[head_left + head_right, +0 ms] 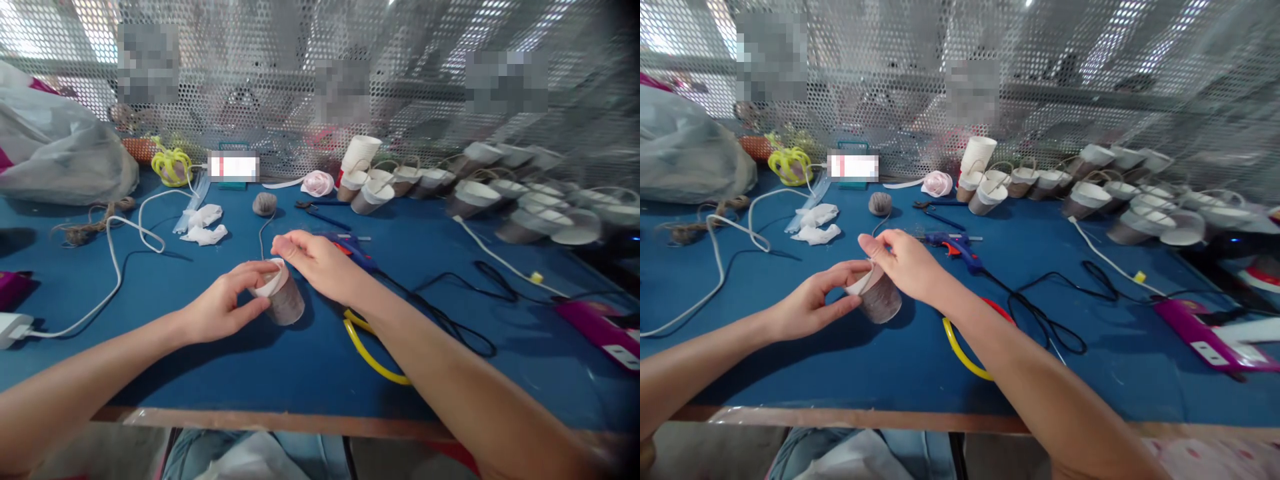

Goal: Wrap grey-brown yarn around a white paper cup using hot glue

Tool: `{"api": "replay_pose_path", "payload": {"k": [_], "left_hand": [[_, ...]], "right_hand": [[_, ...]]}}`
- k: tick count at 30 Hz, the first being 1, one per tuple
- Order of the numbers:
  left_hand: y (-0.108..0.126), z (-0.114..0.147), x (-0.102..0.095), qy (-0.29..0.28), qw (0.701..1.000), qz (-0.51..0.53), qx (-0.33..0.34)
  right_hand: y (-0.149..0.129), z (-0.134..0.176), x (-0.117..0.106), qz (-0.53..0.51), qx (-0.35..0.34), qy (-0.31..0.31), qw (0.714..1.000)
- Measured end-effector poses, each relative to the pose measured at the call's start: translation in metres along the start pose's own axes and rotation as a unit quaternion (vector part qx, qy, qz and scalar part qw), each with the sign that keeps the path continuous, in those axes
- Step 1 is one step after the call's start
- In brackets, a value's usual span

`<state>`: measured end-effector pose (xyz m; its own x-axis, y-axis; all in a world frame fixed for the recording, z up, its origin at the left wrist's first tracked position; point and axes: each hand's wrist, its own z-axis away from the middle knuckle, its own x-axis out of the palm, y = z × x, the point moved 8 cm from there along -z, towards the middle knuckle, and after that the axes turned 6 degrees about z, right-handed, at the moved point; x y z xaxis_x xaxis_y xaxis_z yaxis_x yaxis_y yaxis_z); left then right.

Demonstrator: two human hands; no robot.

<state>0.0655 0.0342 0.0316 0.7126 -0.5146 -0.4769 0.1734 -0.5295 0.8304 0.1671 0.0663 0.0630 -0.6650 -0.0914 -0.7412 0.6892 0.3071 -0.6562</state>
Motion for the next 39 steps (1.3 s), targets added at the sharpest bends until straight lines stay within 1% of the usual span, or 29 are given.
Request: {"api": "replay_pose_path", "payload": {"k": [2, 4, 8, 10, 12, 14, 17, 20, 22, 24, 27, 31, 39], "left_hand": [[0.004, 0.000, 0.001, -0.005, 1.000, -0.018, 0.016], [0.005, -0.001, 0.001, -0.005, 0.999, -0.026, 0.021], [0.007, -0.001, 0.001, -0.009, 0.999, -0.036, 0.025], [0.008, 0.000, 0.001, -0.015, 0.999, -0.036, 0.031], [0.009, 0.000, 0.002, -0.018, 0.999, -0.033, 0.037], [0.007, 0.000, 0.001, -0.013, 0.999, -0.024, 0.032], [-0.001, 0.000, -0.002, 0.002, 1.000, 0.023, -0.006], [-0.011, -0.001, -0.002, 0.003, 0.994, 0.096, -0.054], [-0.015, -0.001, -0.001, -0.002, 0.988, 0.138, -0.072], [-0.017, -0.001, 0.000, -0.006, 0.982, 0.171, -0.084], [-0.017, 0.000, 0.001, -0.013, 0.974, 0.203, -0.097], [-0.016, 0.001, 0.002, -0.021, 0.971, 0.212, -0.106], [-0.011, 0.001, 0.001, -0.027, 0.967, 0.236, -0.096]], "right_hand": [[0.001, -0.004, -0.003, 0.026, 0.010, 0.001, 1.000], [-0.002, -0.007, -0.005, 0.054, -0.004, -0.015, 0.998], [-0.008, -0.009, 0.005, 0.114, -0.036, -0.093, 0.988], [-0.010, -0.008, 0.014, 0.109, -0.038, -0.139, 0.983], [-0.012, -0.007, 0.019, 0.060, -0.030, -0.164, 0.984], [-0.011, -0.006, 0.016, -0.022, -0.009, -0.140, 0.990], [-0.005, -0.003, 0.001, -0.118, 0.014, -0.046, 0.992], [0.002, 0.007, -0.014, -0.137, 0.009, 0.038, 0.990], [0.006, 0.014, -0.021, -0.133, 0.008, 0.077, 0.988], [0.010, 0.021, -0.025, -0.123, 0.015, 0.102, 0.987], [0.014, 0.027, -0.026, -0.109, 0.025, 0.120, 0.986], [0.022, 0.031, -0.020, -0.105, 0.041, 0.118, 0.987], [0.030, 0.031, -0.008, -0.116, 0.080, 0.075, 0.987]]}}
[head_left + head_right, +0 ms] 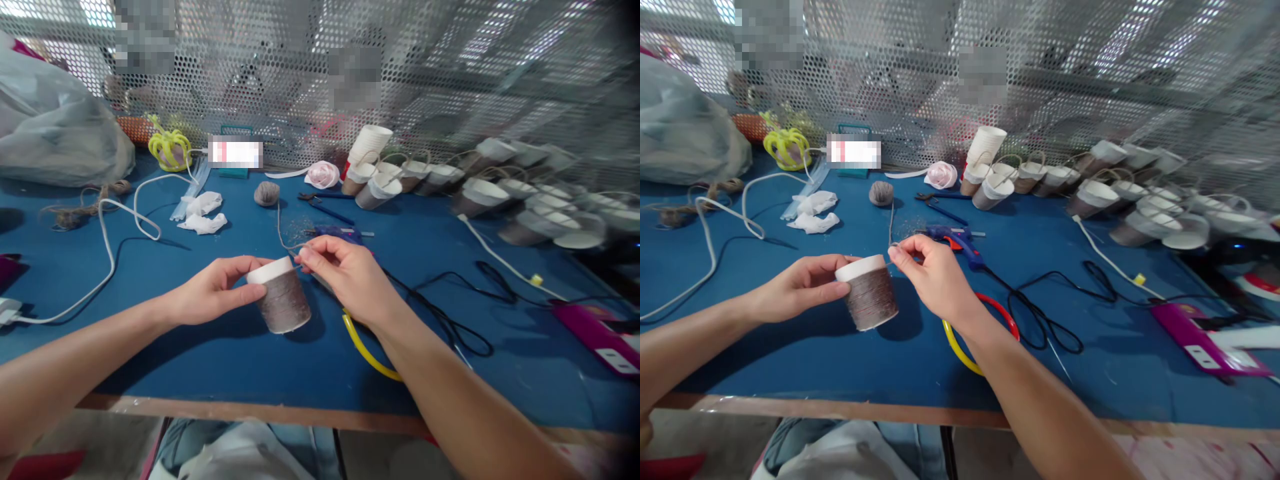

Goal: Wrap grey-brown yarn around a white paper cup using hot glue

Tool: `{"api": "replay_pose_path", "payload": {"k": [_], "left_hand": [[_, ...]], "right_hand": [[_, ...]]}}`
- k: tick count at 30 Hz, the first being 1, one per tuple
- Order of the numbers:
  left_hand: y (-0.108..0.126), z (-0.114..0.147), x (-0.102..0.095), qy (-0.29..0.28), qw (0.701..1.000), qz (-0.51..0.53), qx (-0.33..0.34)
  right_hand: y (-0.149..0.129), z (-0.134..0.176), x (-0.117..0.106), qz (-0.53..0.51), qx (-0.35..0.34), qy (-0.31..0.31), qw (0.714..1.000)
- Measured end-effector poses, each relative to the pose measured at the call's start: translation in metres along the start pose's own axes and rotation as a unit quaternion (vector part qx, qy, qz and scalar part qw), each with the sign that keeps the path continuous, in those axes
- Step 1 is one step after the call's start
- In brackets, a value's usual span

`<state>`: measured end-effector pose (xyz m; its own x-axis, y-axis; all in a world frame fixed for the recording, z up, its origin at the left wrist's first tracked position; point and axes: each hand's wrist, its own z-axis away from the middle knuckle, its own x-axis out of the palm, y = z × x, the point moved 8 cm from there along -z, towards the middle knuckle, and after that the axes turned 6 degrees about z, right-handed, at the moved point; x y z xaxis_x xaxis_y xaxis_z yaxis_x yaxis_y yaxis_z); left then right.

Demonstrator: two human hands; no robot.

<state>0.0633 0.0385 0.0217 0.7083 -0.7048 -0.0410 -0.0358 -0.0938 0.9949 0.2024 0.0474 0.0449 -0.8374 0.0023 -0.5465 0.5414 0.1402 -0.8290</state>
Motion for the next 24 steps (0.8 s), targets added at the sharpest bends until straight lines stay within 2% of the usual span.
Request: {"api": "replay_pose_path", "payload": {"k": [9, 13, 24], "left_hand": [[0.005, 0.003, 0.002, -0.009, 0.999, 0.034, 0.007], [0.007, 0.004, 0.003, -0.019, 0.998, 0.059, 0.020], [0.014, 0.004, 0.005, -0.042, 0.994, 0.074, 0.067]], "right_hand": [[0.007, 0.002, 0.014, -0.080, 0.033, -0.051, 0.995], [0.008, 0.004, 0.018, -0.049, 0.034, -0.064, 0.996], [0.004, 0.010, 0.023, -0.021, 0.029, -0.028, 0.999]]}}
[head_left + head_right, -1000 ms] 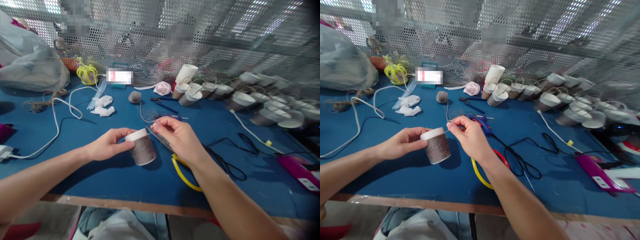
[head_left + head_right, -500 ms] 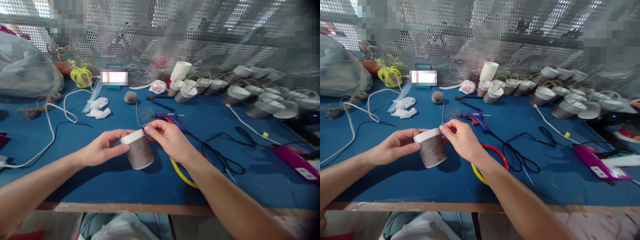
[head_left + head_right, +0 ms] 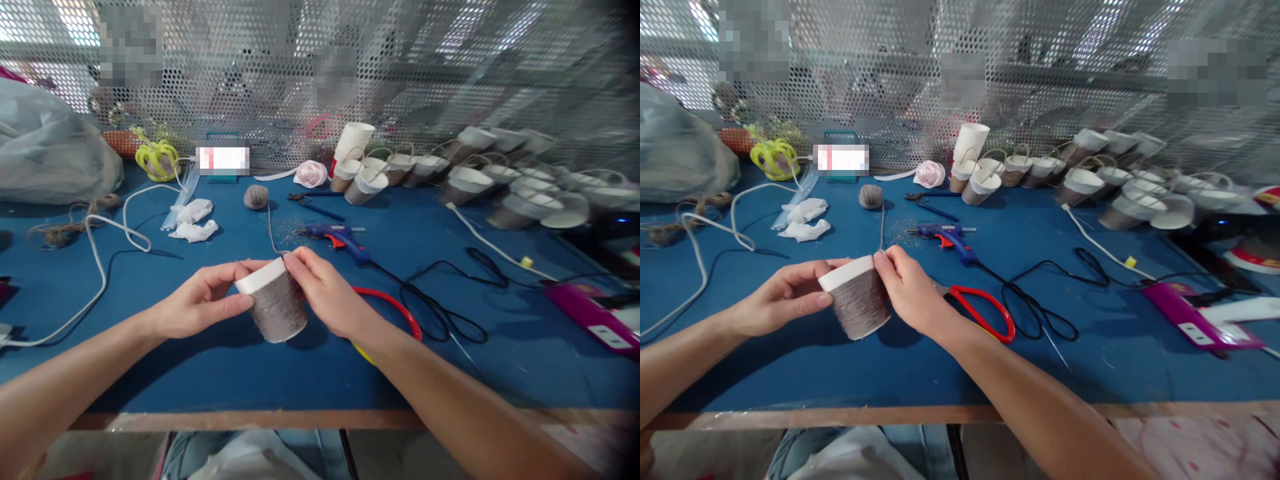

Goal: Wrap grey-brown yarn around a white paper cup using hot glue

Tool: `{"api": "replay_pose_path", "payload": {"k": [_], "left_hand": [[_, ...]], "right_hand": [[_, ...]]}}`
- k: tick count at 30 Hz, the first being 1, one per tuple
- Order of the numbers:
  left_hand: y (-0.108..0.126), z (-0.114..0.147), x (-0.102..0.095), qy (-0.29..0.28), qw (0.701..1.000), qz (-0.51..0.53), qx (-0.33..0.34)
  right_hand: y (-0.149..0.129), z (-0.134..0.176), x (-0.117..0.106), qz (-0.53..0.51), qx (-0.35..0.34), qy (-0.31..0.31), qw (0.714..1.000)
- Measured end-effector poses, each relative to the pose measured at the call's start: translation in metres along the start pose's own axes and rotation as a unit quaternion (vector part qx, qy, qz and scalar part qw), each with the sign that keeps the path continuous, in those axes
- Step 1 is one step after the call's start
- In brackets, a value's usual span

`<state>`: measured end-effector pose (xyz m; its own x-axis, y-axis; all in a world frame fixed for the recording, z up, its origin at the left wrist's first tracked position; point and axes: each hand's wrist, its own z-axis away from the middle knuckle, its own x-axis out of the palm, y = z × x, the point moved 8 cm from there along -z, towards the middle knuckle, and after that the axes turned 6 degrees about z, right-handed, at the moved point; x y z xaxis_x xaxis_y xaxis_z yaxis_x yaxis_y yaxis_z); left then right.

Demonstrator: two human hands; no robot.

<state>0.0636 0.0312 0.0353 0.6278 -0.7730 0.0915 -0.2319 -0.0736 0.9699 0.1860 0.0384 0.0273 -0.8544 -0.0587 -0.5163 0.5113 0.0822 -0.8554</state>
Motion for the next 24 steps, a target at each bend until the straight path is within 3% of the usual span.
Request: {"api": "replay_pose_path", "payload": {"k": [10, 18, 21, 24], "left_hand": [[0.001, -0.002, 0.001, 0.011, 0.995, -0.094, 0.025], [0.003, -0.002, -0.007, 0.031, 0.994, -0.096, 0.049], [0.006, -0.002, -0.018, 0.090, 0.992, -0.065, 0.061], [0.005, 0.002, -0.042, 0.223, 0.972, -0.059, 0.053]], "right_hand": [[0.007, -0.002, 0.002, -0.005, 0.000, 0.049, 0.999], [0.019, -0.005, 0.006, -0.214, 0.103, 0.026, 0.971], [0.022, -0.006, 0.003, -0.263, 0.126, 0.035, 0.956], [0.024, -0.009, 0.001, -0.270, 0.117, 0.039, 0.955]]}}
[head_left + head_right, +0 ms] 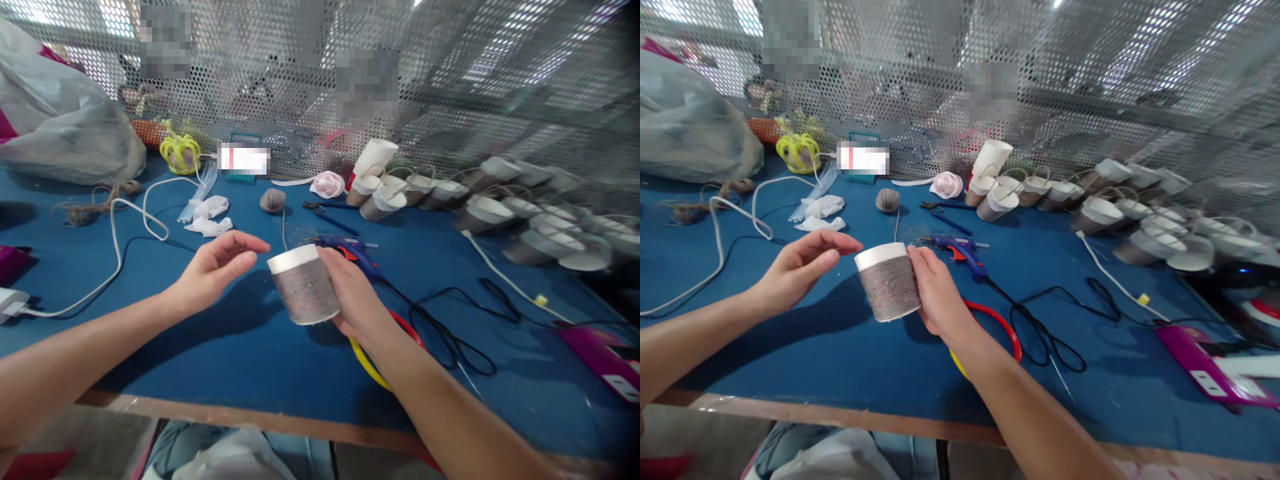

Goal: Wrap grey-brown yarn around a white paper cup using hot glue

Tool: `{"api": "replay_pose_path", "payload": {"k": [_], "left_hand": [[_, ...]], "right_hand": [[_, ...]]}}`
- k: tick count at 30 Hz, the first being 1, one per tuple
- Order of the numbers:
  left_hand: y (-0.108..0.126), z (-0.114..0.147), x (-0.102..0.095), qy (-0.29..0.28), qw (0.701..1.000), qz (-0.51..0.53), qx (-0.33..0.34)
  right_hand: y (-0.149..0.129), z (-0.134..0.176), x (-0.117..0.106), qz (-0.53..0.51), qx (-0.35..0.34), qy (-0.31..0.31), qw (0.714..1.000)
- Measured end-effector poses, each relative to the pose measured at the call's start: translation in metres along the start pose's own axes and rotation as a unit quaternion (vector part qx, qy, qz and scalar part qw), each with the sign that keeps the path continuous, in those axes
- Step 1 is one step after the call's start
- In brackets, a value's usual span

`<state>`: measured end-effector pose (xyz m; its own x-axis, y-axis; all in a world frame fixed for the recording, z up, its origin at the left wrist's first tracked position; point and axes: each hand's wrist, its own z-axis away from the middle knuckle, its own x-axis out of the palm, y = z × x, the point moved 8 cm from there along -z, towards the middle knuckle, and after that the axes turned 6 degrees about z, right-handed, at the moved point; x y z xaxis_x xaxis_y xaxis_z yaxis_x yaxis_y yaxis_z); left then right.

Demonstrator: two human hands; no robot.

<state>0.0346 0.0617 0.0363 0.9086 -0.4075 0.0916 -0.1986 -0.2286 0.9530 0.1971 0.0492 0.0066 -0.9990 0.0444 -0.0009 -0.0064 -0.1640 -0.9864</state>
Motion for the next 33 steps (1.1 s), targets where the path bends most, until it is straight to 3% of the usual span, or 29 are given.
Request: {"api": "replay_pose_path", "payload": {"k": [3, 7, 10, 20, 26, 33], "left_hand": [[-0.007, -0.002, -0.013, 0.077, 0.996, -0.018, -0.034], [-0.012, -0.004, -0.009, 0.058, 0.996, -0.016, -0.066], [-0.011, -0.004, -0.005, 0.035, 0.994, -0.077, -0.072], [0.001, 0.007, 0.037, -0.096, 0.948, -0.299, -0.040], [-0.010, 0.009, 0.047, -0.118, 0.960, -0.219, -0.128], [-0.010, 0.003, 0.054, -0.106, 0.970, -0.157, -0.154]], "right_hand": [[-0.010, 0.000, -0.007, 0.098, -0.081, 0.030, 0.991], [-0.028, 0.009, -0.004, 0.294, -0.182, 0.065, 0.936], [-0.035, 0.016, 0.002, 0.364, -0.230, 0.070, 0.900], [-0.038, 0.033, 0.028, 0.460, -0.364, 0.059, 0.808], [-0.040, 0.038, 0.032, 0.480, -0.397, 0.066, 0.779], [-0.040, 0.035, 0.028, 0.494, -0.392, 0.082, 0.771]]}}
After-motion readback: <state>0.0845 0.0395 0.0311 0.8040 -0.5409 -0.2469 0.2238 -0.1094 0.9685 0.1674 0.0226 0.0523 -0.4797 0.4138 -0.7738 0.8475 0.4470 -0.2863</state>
